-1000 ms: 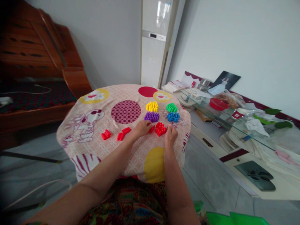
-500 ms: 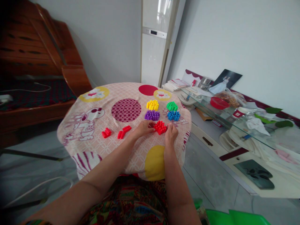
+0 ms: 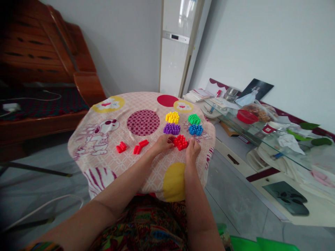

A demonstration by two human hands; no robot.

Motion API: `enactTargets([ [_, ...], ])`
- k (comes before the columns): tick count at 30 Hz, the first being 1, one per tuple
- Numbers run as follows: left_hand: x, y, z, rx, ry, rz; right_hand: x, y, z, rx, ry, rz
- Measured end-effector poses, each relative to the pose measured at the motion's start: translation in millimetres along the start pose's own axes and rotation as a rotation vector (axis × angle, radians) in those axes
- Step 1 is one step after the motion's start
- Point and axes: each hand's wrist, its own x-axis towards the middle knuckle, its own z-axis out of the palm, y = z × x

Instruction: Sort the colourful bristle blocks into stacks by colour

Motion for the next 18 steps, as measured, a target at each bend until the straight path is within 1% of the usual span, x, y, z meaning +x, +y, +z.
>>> enactTargets([
  [2,-2.2,1.9,-3.0,0.055,0.034,-0.015,-0.2,-1.2,-0.5,-0.006,0.006,0.001],
  [4,-5.1,3.7,-10.3,0.133,0.080,-0.026,-0.2,-1.6,-0.8,-0.009,0.013,0.002],
  [7,-12.6,5.0,-33.3,0.262,0.142,-0.049,0.3,0.3,-0.4,-0.009,0.013,0.004],
  [9,-21.6,3.8,-58.0,0.354,0.151,-0.072,0.7,2.4,0.2,-0.005,0.013,0.005],
  [11,-34.4,0.1,-88.8,0.449,0.124,-0.093,1.0,3.8,0.7,-0.004,0.011,0.009],
  [13,-50.1,-7.0,-122.0,0.531,0.125,-0.127,1.1,3.4,1.0,-0.007,0.010,0.013],
  [15,-66.2,-17.8,-152.1,0.553,0.124,-0.192,1.3,1.9,1.0,-0.012,0.011,0.010],
  [16,-73.6,-24.4,-164.5,0.547,0.098,-0.230,1.4,1.0,0.9,-0.013,0.014,0.010],
  [17,-80.1,-31.4,-174.4,0.517,0.044,-0.254,1.5,0.3,0.9,-0.013,0.015,0.010],
  [18,-85.7,-38.5,-181.8,0.484,0.007,-0.282,1.7,-0.2,0.9,-0.015,0.014,0.009],
])
